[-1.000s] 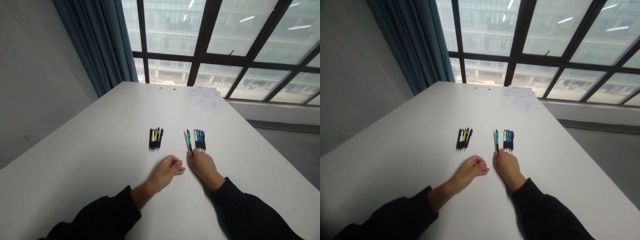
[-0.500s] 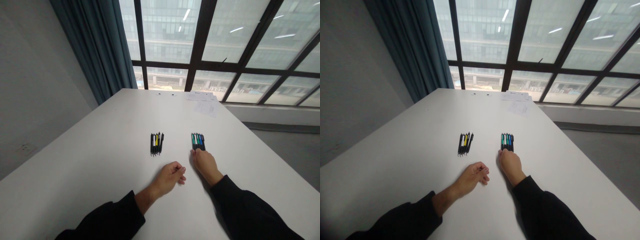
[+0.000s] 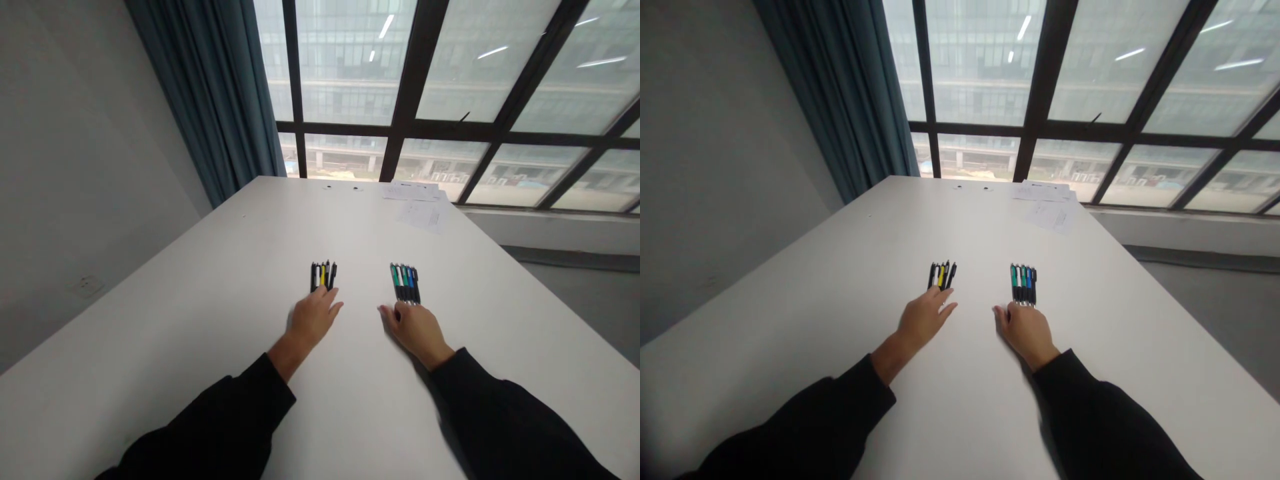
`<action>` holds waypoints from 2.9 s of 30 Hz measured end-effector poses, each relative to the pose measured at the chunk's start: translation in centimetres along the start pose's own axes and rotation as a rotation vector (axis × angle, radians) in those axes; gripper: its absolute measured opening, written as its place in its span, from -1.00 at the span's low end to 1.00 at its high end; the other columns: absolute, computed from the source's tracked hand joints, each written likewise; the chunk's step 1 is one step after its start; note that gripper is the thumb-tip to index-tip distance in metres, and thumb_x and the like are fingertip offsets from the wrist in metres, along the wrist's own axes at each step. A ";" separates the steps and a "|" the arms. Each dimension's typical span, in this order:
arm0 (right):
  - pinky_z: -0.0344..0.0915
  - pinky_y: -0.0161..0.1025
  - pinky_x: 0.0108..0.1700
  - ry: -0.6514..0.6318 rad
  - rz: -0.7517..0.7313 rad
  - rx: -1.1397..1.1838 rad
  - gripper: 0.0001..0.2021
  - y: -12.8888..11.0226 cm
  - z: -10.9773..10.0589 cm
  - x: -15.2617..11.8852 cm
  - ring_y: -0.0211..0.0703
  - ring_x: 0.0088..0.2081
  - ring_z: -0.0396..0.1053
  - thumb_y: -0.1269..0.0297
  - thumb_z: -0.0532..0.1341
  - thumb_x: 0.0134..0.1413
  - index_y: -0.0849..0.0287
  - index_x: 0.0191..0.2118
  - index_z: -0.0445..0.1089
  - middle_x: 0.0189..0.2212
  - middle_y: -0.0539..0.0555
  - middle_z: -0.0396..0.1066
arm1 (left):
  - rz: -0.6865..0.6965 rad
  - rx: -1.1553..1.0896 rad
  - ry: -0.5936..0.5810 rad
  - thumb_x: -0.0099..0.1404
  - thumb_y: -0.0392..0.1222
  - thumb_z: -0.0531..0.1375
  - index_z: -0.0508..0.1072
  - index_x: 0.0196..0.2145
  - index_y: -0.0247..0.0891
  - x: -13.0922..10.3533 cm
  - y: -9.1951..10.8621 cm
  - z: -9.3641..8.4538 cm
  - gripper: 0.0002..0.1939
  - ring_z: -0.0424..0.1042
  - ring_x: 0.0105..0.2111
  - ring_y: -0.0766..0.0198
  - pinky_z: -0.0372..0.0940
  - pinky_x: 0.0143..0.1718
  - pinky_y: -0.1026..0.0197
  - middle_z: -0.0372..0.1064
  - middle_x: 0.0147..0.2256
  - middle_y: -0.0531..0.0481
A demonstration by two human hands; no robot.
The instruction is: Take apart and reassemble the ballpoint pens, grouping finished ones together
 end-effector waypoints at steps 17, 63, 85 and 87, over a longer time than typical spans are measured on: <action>0.05 -0.23 -0.39 0.006 -0.173 0.219 -0.57 0.8 0.5 -0.5 -0.10 -0.47 0.41 0.00 0.08 0.37 0.16 -0.43 0.44 -0.54 0.09 0.48 | 0.129 0.028 0.134 0.41 -0.12 0.24 0.60 -0.19 -0.20 0.6 0.0 0.2 -0.84 0.30 -0.05 0.05 0.29 -0.02 0.01 0.42 -0.07 -0.13; 0.28 -0.35 -0.59 -0.014 0.162 1.560 -0.63 3.3 0.6 -0.5 -0.27 -0.56 0.37 0.09 0.48 -0.06 0.23 -0.18 0.54 -0.48 0.05 0.50 | -0.146 -1.188 0.001 0.26 -0.05 0.26 0.58 -0.09 -0.32 0.3 0.6 1.0 -0.65 0.28 -0.60 0.44 0.21 -0.56 0.32 0.61 -0.23 -0.14; 0.15 -0.40 -0.63 -0.087 0.170 1.400 -0.59 2.1 0.7 -1.1 -0.32 -0.57 0.31 -0.13 0.33 0.13 0.17 -0.27 0.36 -0.47 -0.01 0.43 | -0.152 -1.086 0.070 0.39 -0.02 0.15 0.45 -0.29 -0.27 -0.1 0.3 0.6 -0.75 0.29 -0.58 0.42 0.18 -0.54 0.31 0.56 -0.35 -0.02; 0.13 -0.40 -0.62 -0.098 0.158 1.379 -0.59 2.1 0.7 -1.1 -0.33 -0.58 0.29 -0.14 0.30 0.18 0.15 -0.29 0.33 -0.48 -0.02 0.42 | -0.151 -1.065 0.068 0.40 -0.01 0.14 0.45 -0.31 -0.26 -0.1 0.3 0.5 -0.73 0.29 -0.58 0.41 0.17 -0.54 0.31 0.55 -0.37 -0.01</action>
Point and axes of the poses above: each hand's wrist, its own x-axis towards the middle knuckle, its own z-axis out of the palm, y = z × x, the point moved 1 cm from there along x, towards the middle knuckle
